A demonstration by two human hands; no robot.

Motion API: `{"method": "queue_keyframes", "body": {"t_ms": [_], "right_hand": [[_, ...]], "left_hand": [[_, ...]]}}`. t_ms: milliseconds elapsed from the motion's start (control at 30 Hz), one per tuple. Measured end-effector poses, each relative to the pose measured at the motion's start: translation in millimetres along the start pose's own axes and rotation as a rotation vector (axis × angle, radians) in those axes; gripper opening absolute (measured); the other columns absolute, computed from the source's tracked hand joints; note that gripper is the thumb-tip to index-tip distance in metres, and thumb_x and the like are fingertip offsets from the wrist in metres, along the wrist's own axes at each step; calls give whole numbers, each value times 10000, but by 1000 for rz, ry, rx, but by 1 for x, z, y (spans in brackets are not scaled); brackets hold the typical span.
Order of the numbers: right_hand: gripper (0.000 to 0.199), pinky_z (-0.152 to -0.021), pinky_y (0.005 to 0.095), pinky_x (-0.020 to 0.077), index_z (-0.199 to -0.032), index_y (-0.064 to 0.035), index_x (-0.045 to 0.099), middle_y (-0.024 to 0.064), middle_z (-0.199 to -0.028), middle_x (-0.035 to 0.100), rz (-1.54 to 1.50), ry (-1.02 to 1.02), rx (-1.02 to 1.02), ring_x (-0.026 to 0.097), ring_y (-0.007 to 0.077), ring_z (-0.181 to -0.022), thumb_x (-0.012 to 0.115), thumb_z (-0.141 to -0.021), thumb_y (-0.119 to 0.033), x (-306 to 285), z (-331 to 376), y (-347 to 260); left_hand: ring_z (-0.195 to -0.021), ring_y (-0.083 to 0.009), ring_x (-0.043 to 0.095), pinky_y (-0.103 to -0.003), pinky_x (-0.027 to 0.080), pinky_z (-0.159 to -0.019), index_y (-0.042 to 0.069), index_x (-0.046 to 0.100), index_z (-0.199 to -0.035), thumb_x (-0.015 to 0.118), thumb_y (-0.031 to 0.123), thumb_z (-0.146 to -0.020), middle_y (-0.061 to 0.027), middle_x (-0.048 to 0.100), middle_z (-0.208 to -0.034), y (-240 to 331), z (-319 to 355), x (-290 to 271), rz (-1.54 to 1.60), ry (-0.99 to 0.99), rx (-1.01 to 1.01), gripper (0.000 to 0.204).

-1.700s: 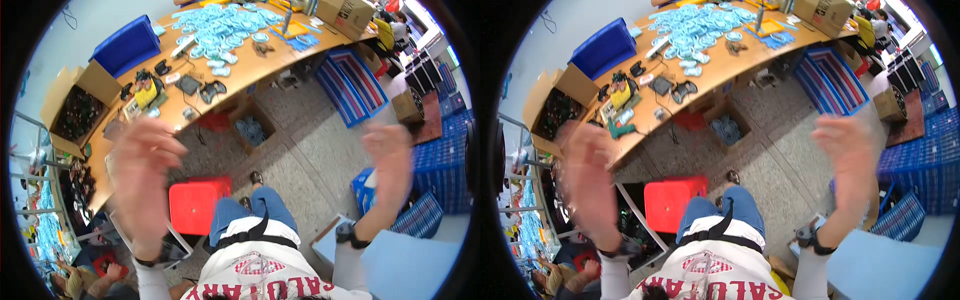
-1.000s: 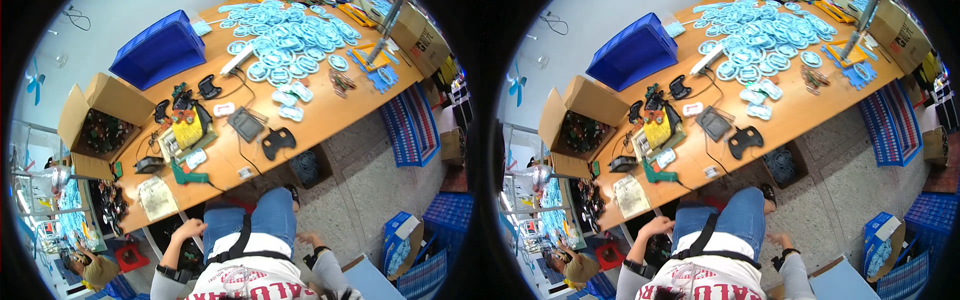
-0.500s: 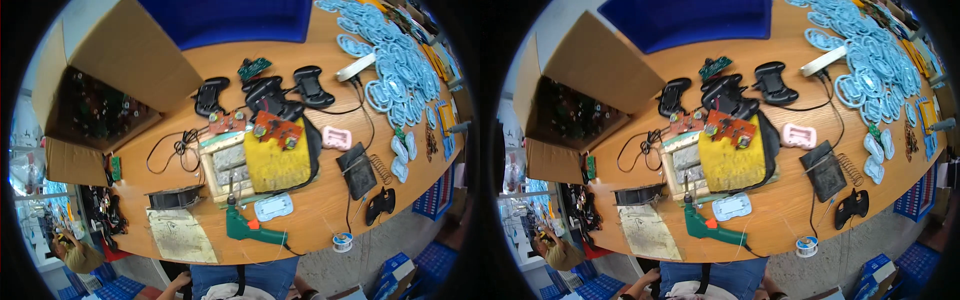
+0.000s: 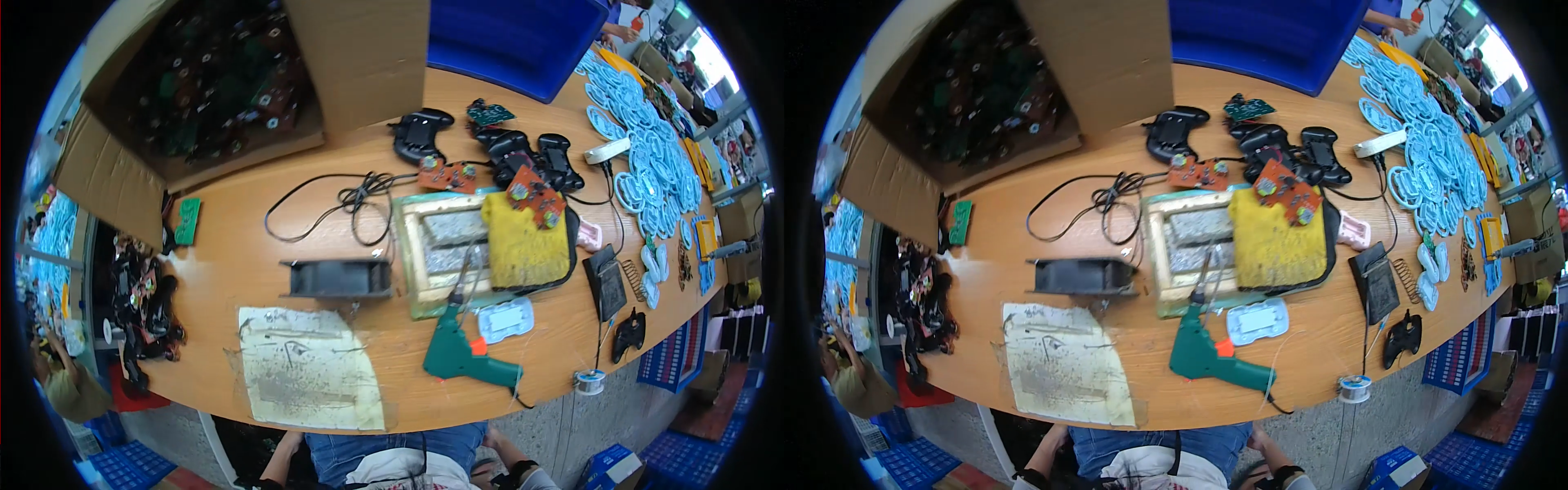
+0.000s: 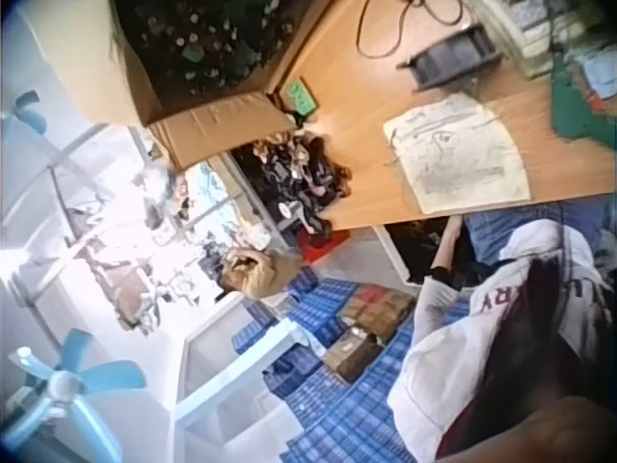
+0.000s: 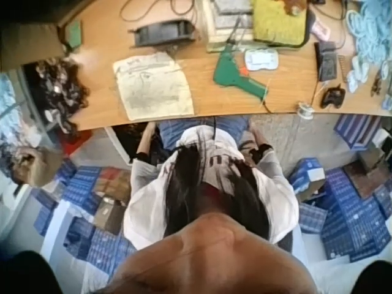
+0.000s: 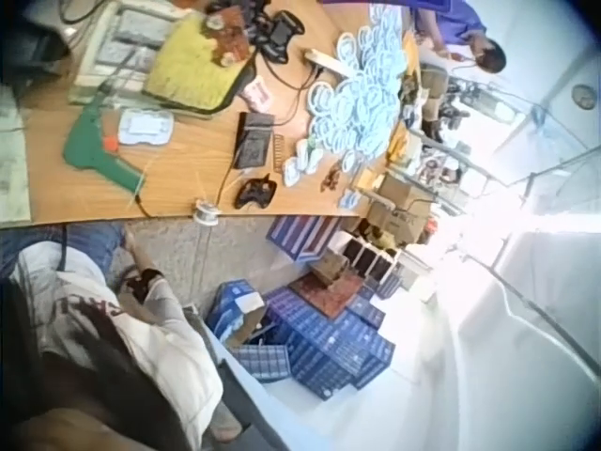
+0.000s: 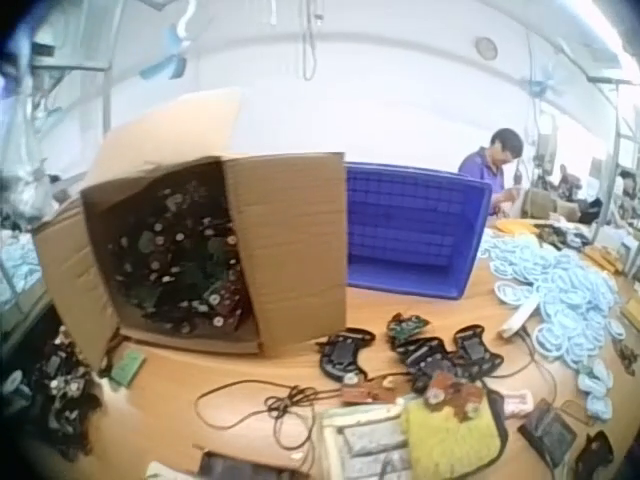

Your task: Soldering and assembling the internal circuit boards into game controller shells.

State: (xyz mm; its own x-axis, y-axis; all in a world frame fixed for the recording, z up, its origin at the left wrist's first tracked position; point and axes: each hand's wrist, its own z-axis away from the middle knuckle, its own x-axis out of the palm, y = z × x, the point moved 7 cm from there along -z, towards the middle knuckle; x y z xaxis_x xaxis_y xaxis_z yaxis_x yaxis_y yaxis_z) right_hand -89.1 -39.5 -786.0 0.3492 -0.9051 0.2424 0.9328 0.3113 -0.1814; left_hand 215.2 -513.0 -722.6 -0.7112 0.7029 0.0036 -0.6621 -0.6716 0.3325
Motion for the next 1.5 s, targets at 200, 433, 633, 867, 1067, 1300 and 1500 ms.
{"method": "queue_keyframes", "body": {"t_ms": [200,433,633,867,1067,1300,1500], "right_hand": [[505,-906,418,454,-1196,-27,504,121,-1202,547,379,82,-33,555,238,-1046,468,-883,-422,-122,-60,16],[491,-903,378,453,-1160,-18,529,113,-1153,576,59,80,-128,565,217,-1020,468,-885,-421,44,20,-51],[444,-873,368,428,-1189,-100,533,69,-1172,572,569,144,-183,552,218,-1021,401,-911,-420,55,41,-68],[524,-927,355,398,-1249,-53,468,155,-1222,527,1380,142,-416,510,305,-1111,351,-924,-447,123,159,-105],[487,-841,310,450,-1248,-46,453,144,-1111,589,1413,-5,-714,582,249,-994,410,-932,-415,209,376,-204],[229,-766,320,487,-1068,-36,569,96,-1029,631,1481,151,-1556,620,219,-881,501,-888,-161,269,498,-244],[171,-661,313,507,-870,-63,513,96,-805,622,942,21,-2735,583,194,-673,592,-723,-102,350,593,-196]], "left_hand": [[-1028,-414,493,-444,413,-872,-24,507,-1069,434,54,-808,-276,540,-1058,100,13,60,-1105,38,513,282],[-934,-386,574,-393,453,-797,-20,493,-1142,534,323,-860,-242,596,-984,148,141,57,-922,-85,573,446],[-902,-105,596,-227,454,-785,10,472,-1234,462,121,-921,-94,655,-975,210,226,65,-606,-541,741,333],[-772,-202,575,-282,455,-710,-19,553,-1067,526,53,-859,-116,601,-847,282,242,68,-570,286,1409,222],[-1031,-322,451,-387,343,-894,11,554,-1047,568,92,-816,-148,511,-1063,268,232,86,-784,552,1540,245],[-982,-331,481,-401,372,-853,3,553,-1055,554,103,-816,-153,530,-1035,263,228,92,-818,805,1584,259],[-996,-338,487,-400,384,-854,-2,551,-1051,545,84,-816,-161,542,-1043,266,231,101,-814,824,1587,250]]}}
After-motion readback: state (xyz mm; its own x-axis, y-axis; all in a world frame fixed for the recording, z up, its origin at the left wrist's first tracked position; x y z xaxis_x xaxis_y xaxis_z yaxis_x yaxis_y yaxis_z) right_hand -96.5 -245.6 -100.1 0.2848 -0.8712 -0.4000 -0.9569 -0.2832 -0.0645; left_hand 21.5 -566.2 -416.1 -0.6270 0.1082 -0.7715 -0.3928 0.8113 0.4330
